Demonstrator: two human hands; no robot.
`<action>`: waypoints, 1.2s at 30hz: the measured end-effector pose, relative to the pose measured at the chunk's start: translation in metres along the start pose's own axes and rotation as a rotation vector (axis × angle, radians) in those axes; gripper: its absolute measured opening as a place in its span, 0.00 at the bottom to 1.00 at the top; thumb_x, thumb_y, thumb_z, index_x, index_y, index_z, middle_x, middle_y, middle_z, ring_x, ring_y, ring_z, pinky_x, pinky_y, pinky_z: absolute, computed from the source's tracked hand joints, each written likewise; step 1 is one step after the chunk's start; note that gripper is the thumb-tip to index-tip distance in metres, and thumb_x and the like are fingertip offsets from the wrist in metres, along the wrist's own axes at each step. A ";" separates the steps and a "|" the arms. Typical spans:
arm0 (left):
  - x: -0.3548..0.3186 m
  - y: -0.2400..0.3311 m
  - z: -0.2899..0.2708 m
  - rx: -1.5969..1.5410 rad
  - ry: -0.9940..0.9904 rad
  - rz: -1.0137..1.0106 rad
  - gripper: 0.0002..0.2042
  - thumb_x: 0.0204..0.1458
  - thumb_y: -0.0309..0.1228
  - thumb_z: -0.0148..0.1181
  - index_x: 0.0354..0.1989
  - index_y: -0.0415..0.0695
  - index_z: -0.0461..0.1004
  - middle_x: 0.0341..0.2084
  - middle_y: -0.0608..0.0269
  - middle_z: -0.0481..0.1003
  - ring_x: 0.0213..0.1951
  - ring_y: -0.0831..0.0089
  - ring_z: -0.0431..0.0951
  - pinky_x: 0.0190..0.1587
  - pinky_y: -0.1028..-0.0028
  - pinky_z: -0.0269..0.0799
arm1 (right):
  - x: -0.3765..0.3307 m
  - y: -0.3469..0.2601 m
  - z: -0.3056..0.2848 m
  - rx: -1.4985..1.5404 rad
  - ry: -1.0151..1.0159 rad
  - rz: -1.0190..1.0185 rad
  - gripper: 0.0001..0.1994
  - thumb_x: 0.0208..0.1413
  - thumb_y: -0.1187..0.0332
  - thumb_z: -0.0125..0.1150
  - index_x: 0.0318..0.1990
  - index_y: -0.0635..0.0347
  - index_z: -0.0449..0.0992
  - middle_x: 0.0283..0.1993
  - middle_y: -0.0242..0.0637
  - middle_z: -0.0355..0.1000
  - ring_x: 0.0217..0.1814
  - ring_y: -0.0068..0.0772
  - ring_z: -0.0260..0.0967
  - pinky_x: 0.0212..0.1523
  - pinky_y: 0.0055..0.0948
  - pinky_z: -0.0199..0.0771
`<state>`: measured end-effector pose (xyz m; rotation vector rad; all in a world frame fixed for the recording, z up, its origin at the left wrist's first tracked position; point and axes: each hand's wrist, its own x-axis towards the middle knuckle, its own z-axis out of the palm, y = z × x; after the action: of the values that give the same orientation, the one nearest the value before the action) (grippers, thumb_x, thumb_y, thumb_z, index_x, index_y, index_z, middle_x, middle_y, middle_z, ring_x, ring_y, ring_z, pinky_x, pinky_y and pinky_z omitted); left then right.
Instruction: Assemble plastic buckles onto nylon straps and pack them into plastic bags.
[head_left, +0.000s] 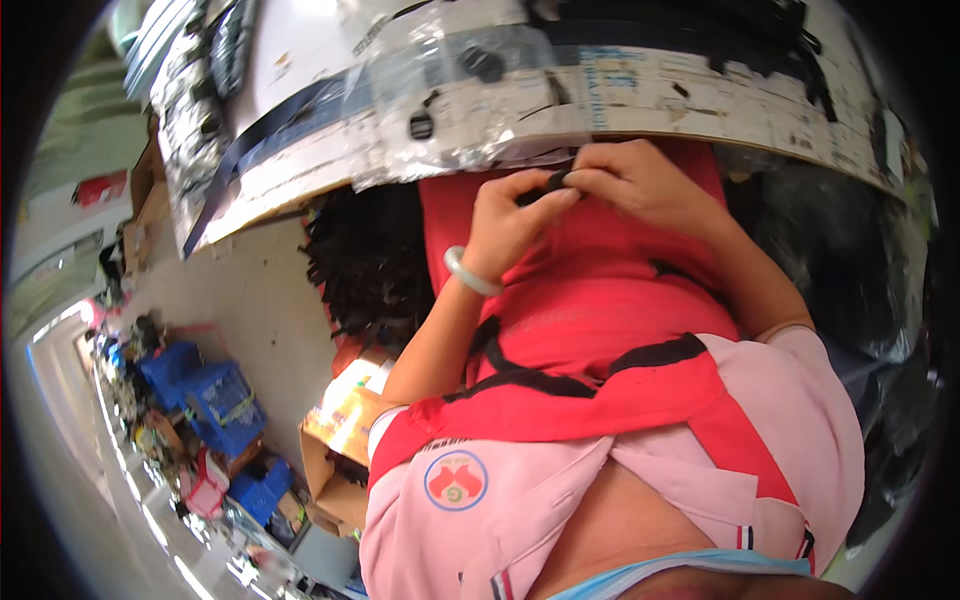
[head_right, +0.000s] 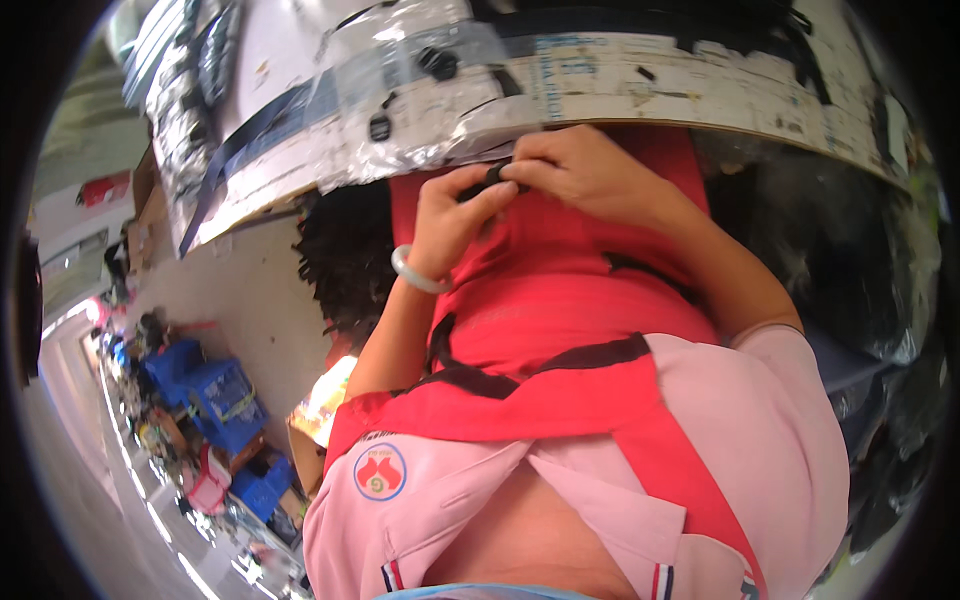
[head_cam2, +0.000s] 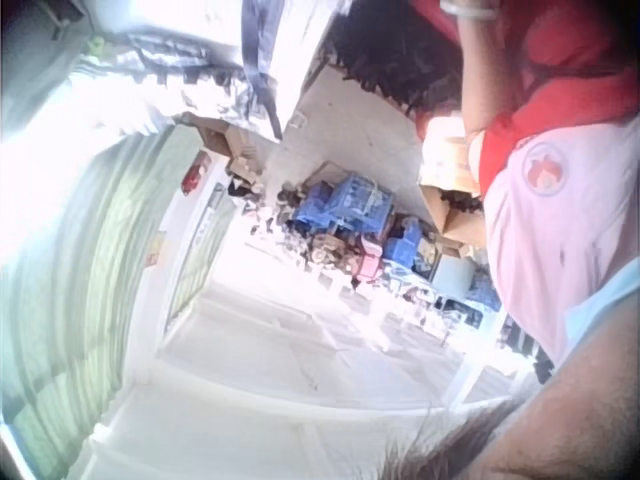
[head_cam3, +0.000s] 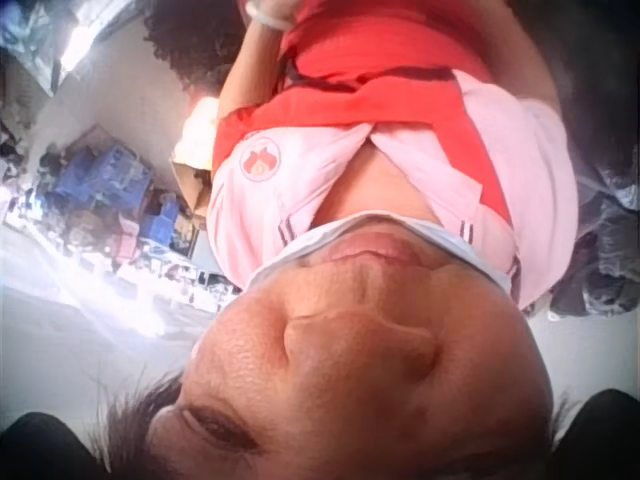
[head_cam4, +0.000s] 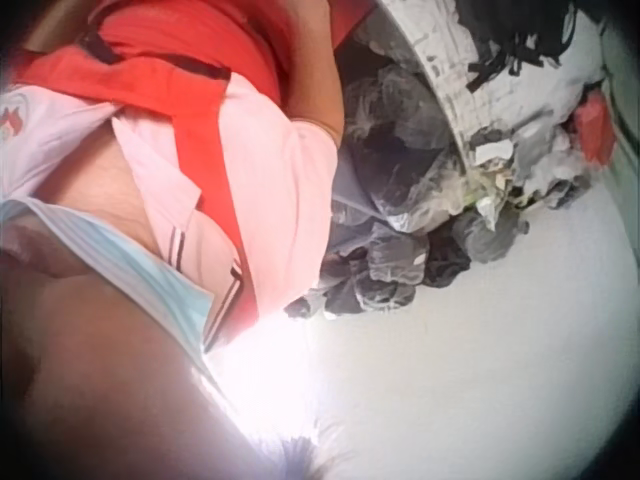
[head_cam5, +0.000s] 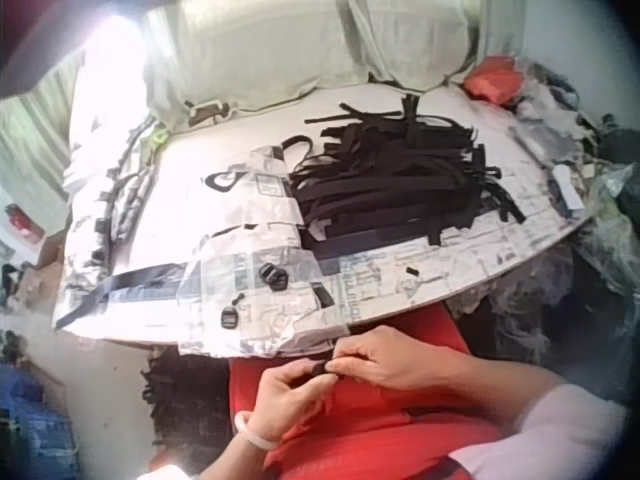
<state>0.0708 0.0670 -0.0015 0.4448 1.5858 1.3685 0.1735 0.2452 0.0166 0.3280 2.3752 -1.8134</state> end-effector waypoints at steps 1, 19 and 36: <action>0.003 -0.014 0.001 0.100 0.020 0.166 0.07 0.51 0.27 0.63 0.35 0.36 0.78 0.23 0.67 0.75 0.25 0.86 0.70 0.25 0.83 0.64 | 0.001 0.006 0.001 -0.062 -0.012 -0.068 0.12 0.59 0.64 0.54 0.33 0.65 0.75 0.22 0.37 0.69 0.24 0.25 0.65 0.26 0.27 0.64; 0.055 -0.009 -0.033 -0.626 -0.123 -0.033 0.08 0.59 0.31 0.54 0.40 0.38 0.72 0.30 0.62 0.75 0.35 0.70 0.77 0.24 0.77 0.74 | -0.008 0.091 -0.165 -1.314 0.789 -0.210 0.15 0.50 0.76 0.56 0.45 0.45 0.78 0.52 0.28 0.70 0.60 0.34 0.61 0.60 0.39 0.56; 0.042 -0.023 -0.002 -0.690 -0.100 0.017 0.12 0.60 0.36 0.54 0.38 0.37 0.74 0.28 0.60 0.74 0.28 0.73 0.74 0.26 0.76 0.71 | 0.056 0.053 -0.074 -0.703 0.597 -0.551 0.09 0.55 0.65 0.62 0.40 0.58 0.78 0.39 0.35 0.75 0.42 0.33 0.71 0.43 0.30 0.69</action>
<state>0.0565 0.0913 -0.0403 0.1003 0.9416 1.7635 0.1343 0.3345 -0.0264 0.1371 3.6030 -0.9337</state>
